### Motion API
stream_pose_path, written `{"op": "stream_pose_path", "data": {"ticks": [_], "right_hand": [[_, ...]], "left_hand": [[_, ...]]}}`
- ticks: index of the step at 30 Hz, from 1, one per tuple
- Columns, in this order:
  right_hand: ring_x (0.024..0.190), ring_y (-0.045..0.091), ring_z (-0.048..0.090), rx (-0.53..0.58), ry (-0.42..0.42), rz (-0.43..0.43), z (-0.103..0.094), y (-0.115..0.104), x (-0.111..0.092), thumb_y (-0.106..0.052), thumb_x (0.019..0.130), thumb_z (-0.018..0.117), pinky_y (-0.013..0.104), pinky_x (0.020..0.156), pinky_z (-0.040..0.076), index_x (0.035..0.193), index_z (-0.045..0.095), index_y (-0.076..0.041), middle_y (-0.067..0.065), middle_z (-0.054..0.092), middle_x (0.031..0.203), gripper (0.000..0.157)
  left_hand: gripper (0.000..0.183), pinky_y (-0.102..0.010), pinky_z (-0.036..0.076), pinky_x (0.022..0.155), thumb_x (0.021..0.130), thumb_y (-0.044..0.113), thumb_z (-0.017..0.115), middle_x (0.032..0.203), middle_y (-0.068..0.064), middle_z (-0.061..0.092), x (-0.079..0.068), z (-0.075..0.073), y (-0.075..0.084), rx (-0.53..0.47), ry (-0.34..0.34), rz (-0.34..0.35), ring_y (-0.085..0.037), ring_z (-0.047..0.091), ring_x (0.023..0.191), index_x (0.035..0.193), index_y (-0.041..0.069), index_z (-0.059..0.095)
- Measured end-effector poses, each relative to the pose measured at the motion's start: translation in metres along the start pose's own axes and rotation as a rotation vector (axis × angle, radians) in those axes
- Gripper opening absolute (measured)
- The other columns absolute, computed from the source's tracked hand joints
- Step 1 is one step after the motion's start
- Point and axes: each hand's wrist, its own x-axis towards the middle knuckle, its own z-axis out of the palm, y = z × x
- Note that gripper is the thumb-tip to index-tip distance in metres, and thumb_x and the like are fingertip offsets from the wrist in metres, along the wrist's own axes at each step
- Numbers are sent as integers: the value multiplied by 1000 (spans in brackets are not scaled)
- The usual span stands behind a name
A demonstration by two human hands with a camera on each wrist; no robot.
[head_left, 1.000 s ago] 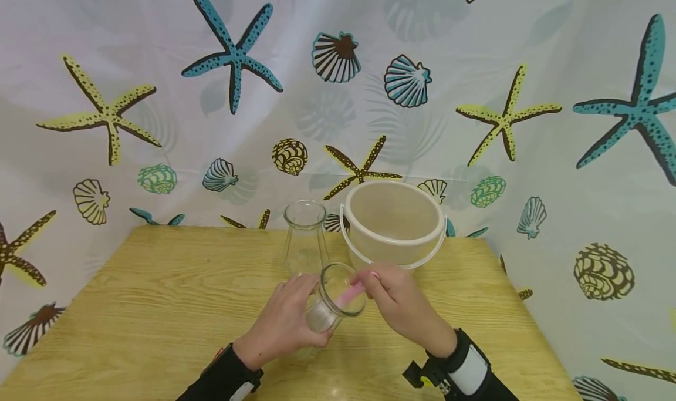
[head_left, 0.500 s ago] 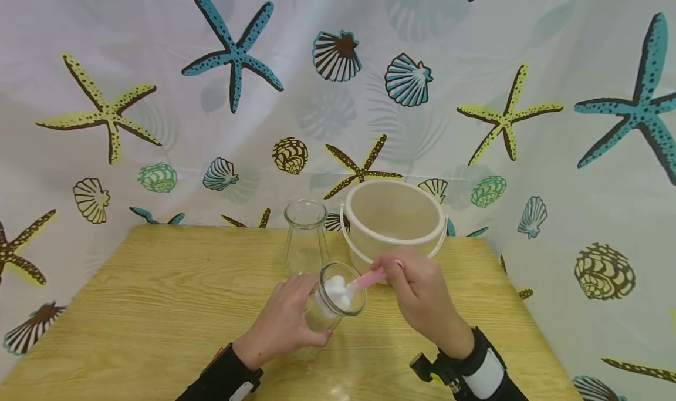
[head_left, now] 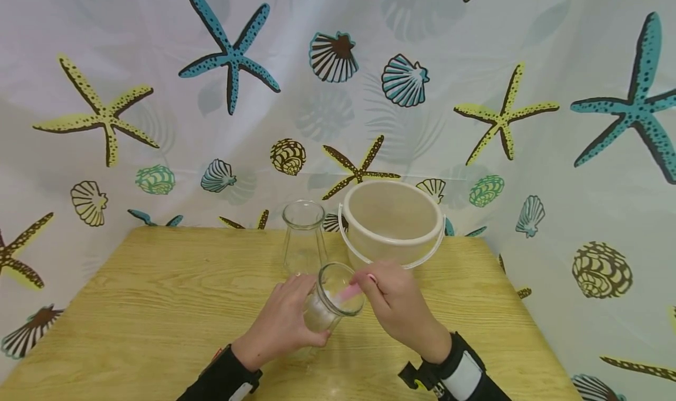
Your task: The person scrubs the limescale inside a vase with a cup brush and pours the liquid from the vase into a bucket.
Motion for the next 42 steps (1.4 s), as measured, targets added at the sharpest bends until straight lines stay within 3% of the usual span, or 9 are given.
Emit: {"op": "stream_pose_path", "data": {"ticks": [8,17,22,26,35,42], "right_hand": [[69,4,50,5,-131,42,19,4,-10,-10,93,59,27,58,47,83,67,-12,-5,62,74,13],[66,4,46,21,-162,28,17,1,-9,-14,92,61,21,55,41,87,67,-15,-9,59,76,9],[68,7,47,14,-117,31,7,2,-7,-8,92,59,26,57,42,92,68,-10,-5,59,77,9],[64,7,45,23,-45,12,-4,-2,0,-6,90,61,22,53,39,92,69,-8,-5,56,73,9],[62,9,45,35,76,-94,-23,-14,14,-12,94,58,20,53,36,88,68,-3,-3,54,70,15],[62,11,46,72,127,-147,-25,-24,22,-14,97,55,21,52,37,84,66,0,1,56,68,22]], "left_hand": [[84,-49,40,82,59,52,80,114,9,54,-1,0,-1,-17,8,3,-12,43,105,130,25,46],[82,-49,41,82,60,51,80,115,10,54,-1,1,-2,-18,13,3,-11,43,105,130,27,45],[81,-49,42,81,60,54,78,113,9,54,-2,1,-2,-6,15,2,-12,44,103,129,24,46],[80,-45,42,79,61,56,77,110,10,53,-3,1,-2,-8,17,-9,-10,43,99,126,23,47],[78,-44,41,80,59,51,80,108,11,51,-1,1,-1,-17,15,2,-10,42,99,124,26,46],[77,-46,41,81,59,52,79,106,11,51,-1,0,-2,-12,8,4,-10,42,98,123,25,46]]}}
